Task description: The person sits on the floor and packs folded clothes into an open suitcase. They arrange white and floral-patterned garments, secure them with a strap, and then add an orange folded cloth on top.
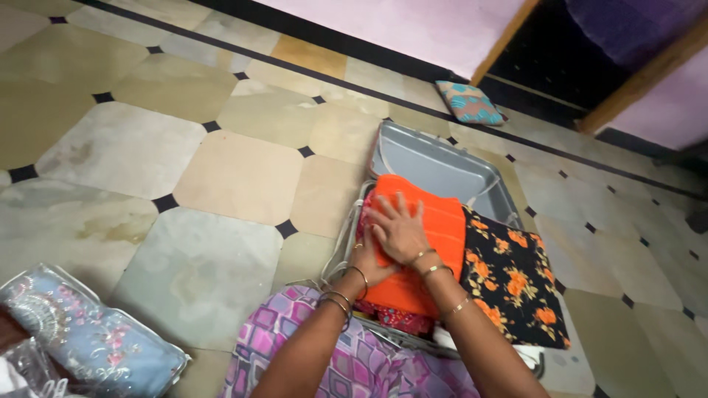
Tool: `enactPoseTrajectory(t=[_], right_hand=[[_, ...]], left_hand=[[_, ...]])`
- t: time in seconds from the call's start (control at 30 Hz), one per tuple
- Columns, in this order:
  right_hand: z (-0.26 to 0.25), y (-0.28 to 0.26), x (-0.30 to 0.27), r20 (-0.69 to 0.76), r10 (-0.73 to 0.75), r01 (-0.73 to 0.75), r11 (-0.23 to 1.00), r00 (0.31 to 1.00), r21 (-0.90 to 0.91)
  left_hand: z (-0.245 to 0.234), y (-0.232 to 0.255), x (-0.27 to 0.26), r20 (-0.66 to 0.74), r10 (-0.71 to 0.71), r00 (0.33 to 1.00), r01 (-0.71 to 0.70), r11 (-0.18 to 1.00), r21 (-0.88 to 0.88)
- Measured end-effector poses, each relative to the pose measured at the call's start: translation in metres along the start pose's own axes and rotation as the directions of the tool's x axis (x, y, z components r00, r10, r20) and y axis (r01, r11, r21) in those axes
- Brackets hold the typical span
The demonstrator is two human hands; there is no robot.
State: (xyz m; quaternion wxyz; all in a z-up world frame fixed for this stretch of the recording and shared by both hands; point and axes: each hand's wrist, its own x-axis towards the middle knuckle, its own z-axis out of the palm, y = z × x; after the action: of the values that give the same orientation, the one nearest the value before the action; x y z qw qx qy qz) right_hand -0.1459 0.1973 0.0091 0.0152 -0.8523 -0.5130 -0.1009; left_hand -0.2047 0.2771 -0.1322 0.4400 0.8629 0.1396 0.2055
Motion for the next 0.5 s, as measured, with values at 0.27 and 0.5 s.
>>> enactPoseTrajectory(t=[0.27, 0.5], right_hand=[[0.026, 0.017, 0.061, 0.407, 0.09, 0.039, 0.954, 0.909, -0.297], [0.077, 0.04, 0.06, 0.146, 0.222, -0.224, 0.975, 0.964, -0.002]], left_hand=[[-0.013, 0.027, -0.01, 0.167, -0.008, 0.986, 0.009, 1.0, -0.004], [-0.038, 0.076, -0.019, 0.197, -0.497, 0.845, 0.5, 0.865, 0.036]])
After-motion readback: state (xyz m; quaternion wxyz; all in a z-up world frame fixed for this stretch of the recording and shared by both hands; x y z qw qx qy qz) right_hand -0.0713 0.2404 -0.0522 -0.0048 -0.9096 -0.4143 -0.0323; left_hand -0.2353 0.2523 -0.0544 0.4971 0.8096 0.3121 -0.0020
